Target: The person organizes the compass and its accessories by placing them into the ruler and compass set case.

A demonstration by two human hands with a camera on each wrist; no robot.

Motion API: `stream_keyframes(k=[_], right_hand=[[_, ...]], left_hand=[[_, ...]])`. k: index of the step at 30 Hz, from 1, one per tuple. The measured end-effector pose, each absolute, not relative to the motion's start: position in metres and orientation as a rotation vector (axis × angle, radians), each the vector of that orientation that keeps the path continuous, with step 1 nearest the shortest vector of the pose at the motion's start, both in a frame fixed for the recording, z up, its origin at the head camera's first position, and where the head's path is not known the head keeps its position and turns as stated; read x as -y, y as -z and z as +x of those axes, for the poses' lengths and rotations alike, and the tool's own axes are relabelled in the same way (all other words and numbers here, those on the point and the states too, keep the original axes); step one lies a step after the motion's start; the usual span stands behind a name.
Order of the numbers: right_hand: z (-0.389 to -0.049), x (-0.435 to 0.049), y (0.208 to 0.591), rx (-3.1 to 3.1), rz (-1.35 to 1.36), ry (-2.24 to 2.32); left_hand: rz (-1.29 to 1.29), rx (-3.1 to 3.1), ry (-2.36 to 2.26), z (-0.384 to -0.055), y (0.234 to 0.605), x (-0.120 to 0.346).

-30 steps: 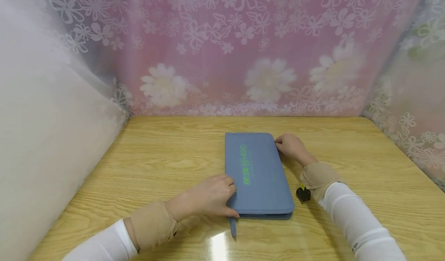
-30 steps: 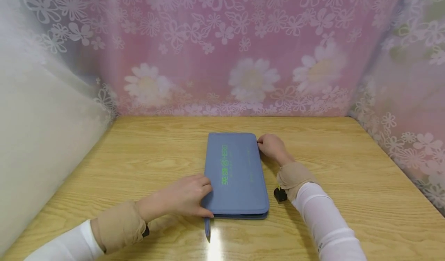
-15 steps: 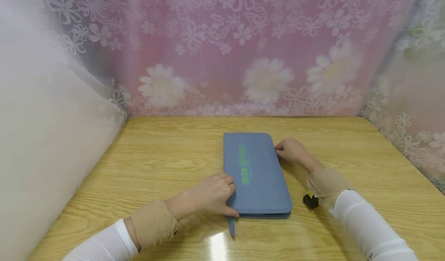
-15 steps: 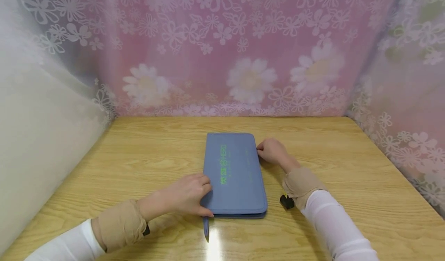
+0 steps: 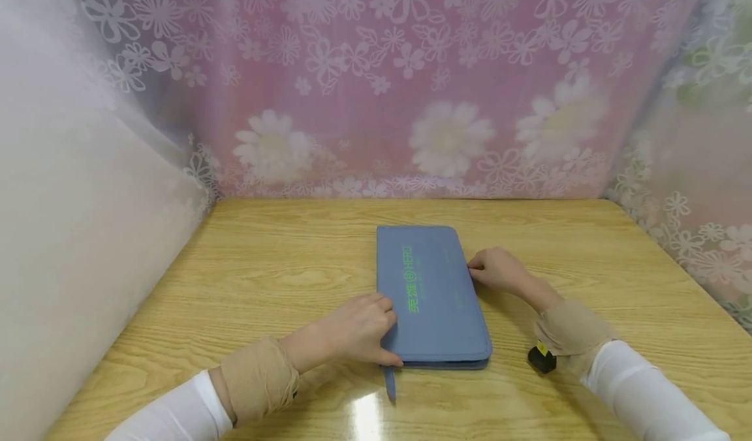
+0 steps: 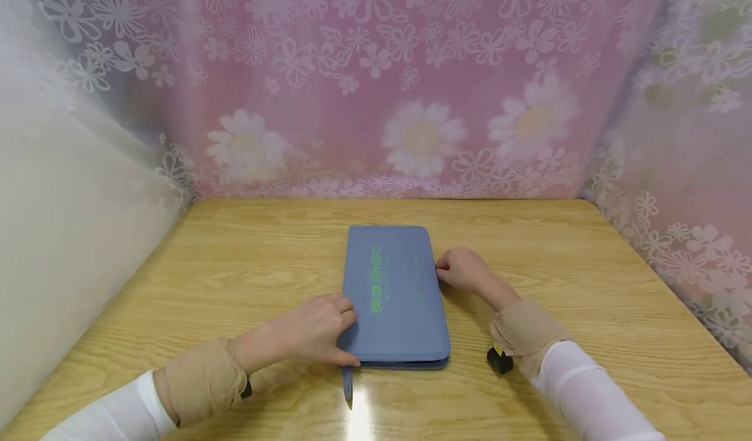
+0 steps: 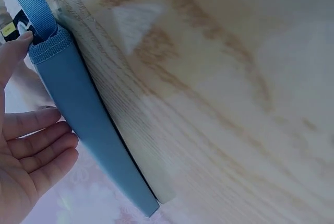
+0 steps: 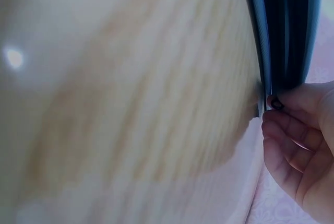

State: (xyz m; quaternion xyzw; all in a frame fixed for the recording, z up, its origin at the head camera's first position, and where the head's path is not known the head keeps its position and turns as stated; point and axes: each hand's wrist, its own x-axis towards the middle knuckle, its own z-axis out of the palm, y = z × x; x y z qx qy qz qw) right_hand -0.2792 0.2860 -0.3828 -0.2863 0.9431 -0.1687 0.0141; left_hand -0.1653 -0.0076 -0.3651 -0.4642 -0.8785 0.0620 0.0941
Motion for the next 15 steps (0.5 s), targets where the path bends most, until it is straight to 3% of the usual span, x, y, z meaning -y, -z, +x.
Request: stream_keyframes(k=[15], right_hand=[[-0.263,-0.297,0.379,-2.792,-1.128,0.549]], left_hand=[[-1.372,2.601,-0.178,-0.166,0.366,0.008]])
